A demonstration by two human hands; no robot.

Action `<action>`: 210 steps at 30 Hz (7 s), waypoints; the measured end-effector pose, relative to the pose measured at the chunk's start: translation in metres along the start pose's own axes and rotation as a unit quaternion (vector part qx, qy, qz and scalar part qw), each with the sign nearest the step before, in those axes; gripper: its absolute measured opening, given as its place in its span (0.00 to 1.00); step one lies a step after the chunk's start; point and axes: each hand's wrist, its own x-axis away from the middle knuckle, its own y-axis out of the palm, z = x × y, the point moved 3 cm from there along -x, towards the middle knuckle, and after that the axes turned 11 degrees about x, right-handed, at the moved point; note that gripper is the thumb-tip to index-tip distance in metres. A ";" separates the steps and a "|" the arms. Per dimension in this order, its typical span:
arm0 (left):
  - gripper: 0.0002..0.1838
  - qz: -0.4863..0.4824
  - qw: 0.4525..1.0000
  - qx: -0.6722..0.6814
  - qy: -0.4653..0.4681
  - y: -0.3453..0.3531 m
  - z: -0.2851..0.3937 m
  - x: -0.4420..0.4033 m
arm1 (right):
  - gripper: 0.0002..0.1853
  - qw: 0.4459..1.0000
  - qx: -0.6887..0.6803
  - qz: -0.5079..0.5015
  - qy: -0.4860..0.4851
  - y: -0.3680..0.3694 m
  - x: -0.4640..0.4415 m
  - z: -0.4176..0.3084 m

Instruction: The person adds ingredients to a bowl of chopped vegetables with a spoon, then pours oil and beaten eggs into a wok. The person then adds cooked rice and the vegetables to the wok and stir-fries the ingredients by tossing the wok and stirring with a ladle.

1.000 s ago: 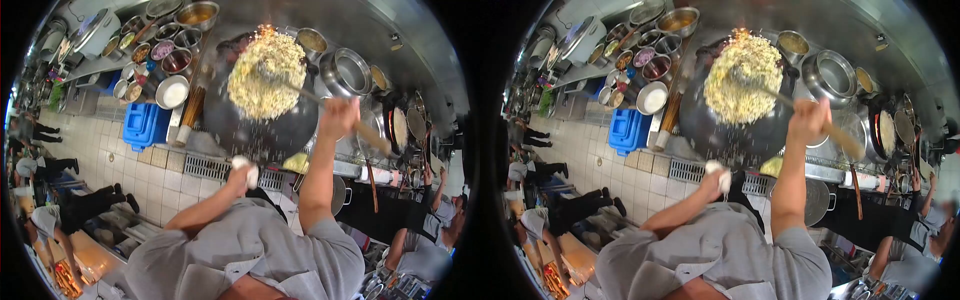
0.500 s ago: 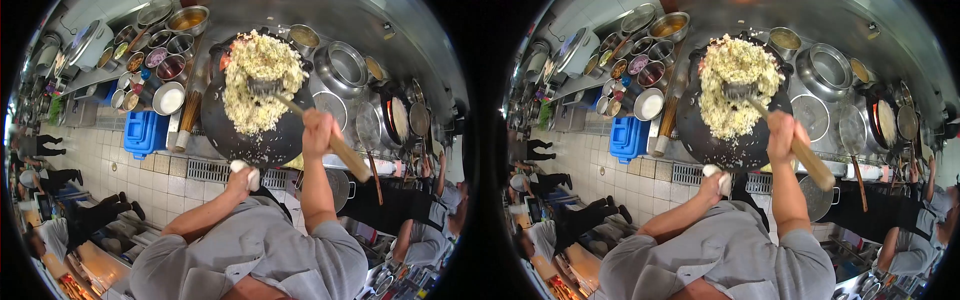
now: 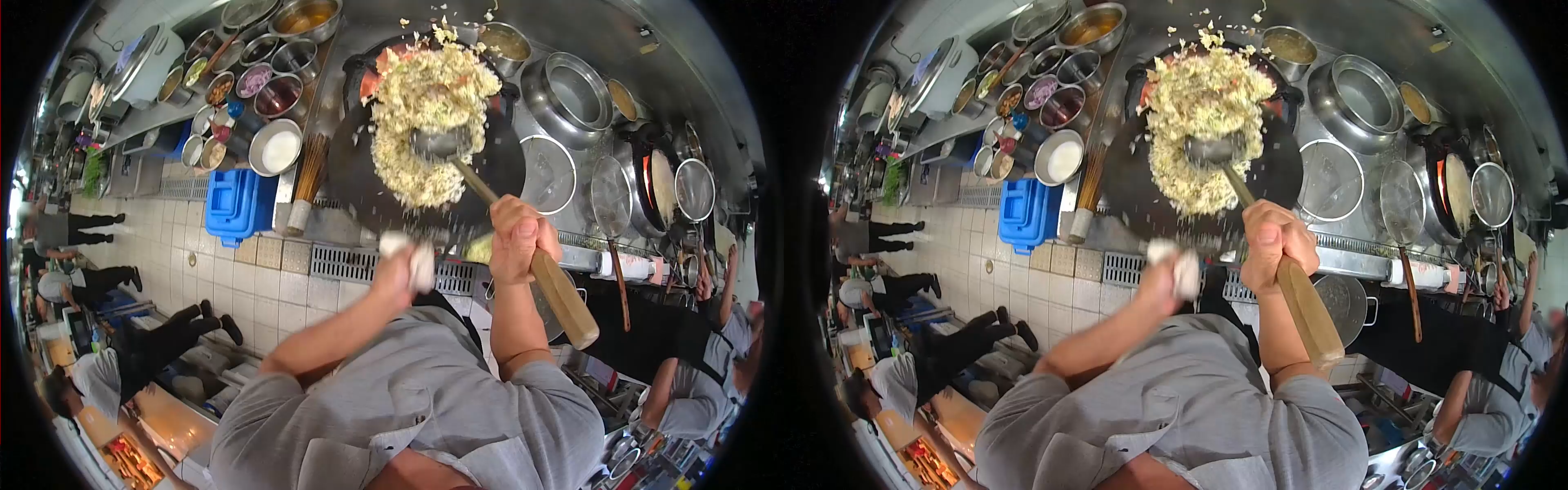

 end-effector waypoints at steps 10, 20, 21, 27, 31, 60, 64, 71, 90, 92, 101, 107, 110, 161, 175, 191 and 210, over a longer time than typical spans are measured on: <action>0.13 -0.007 0.998 -0.047 0.036 -0.099 -0.032 -0.075 | 0.11 0.960 0.242 0.025 -0.142 0.029 -0.044 0.019; 0.09 -0.073 0.992 -0.092 0.047 -0.008 0.014 -0.121 | 0.22 0.952 0.308 0.000 -0.003 0.031 -0.018 0.078; 0.08 -0.050 0.993 -0.103 0.033 -0.034 0.006 -0.111 | 0.22 0.969 0.245 0.014 0.023 0.038 -0.035 0.069; 0.10 0.060 0.998 -0.021 0.009 -0.004 0.000 0.008 | 0.19 0.996 -0.062 -0.056 -0.006 -0.002 -0.014 -0.014; 0.08 -0.131 0.989 -0.040 -0.046 0.049 0.030 -0.102 | 0.18 0.887 0.450 -0.094 -0.047 0.011 -0.011 0.035; 0.34 0.048 0.676 -0.637 0.366 -0.106 0.074 -0.011 | 0.17 0.976 0.082 -0.096 0.176 0.033 -0.165 0.173; 0.28 0.239 0.619 -0.664 0.346 -0.269 0.009 0.053 | 0.15 0.982 -0.051 -0.049 0.173 -0.003 -0.216 0.198; 0.30 0.426 0.692 -0.579 0.065 -0.428 -0.064 0.030 | 0.14 0.958 0.080 -0.088 0.261 0.057 -0.185 0.189; 0.34 0.470 0.735 -0.440 0.213 -0.368 -0.030 0.041 | 0.21 0.987 -0.001 -0.029 0.159 -0.005 -0.141 0.195; 0.30 0.455 0.728 -0.476 0.192 -0.357 0.004 0.012 | 0.22 0.987 -0.006 -0.001 0.158 0.042 -0.112 0.222; 0.12 0.215 0.906 -0.015 0.365 -0.264 0.078 0.040 | 0.17 0.972 -0.075 -0.180 0.128 -0.009 -0.095 0.104; 0.24 0.006 0.985 0.008 0.173 -0.102 0.094 -0.002 | 0.18 0.979 -0.090 -0.058 0.173 0.058 -0.111 0.219; 0.31 -0.078 0.991 -0.048 0.099 -0.038 0.091 -0.040 | 0.15 0.981 0.141 -0.133 -0.001 0.083 -0.096 0.128; 0.09 -0.005 0.998 -0.001 0.059 -0.006 0.009 0.017 | 0.22 0.966 -0.143 0.152 0.154 -0.051 -0.064 0.060; 0.10 0.037 0.998 -0.003 0.043 -0.030 0.000 -0.005 | 0.23 0.979 -0.136 0.096 0.115 -0.050 -0.055 0.043; 0.07 -0.051 0.998 0.000 -0.035 0.035 0.027 -0.038 | 0.21 0.983 -0.123 0.061 0.118 -0.033 -0.037 0.031; 0.08 -0.081 0.992 -0.037 0.093 -0.002 0.008 -0.116 | 0.22 0.988 -0.041 0.119 0.094 0.013 -0.064 0.116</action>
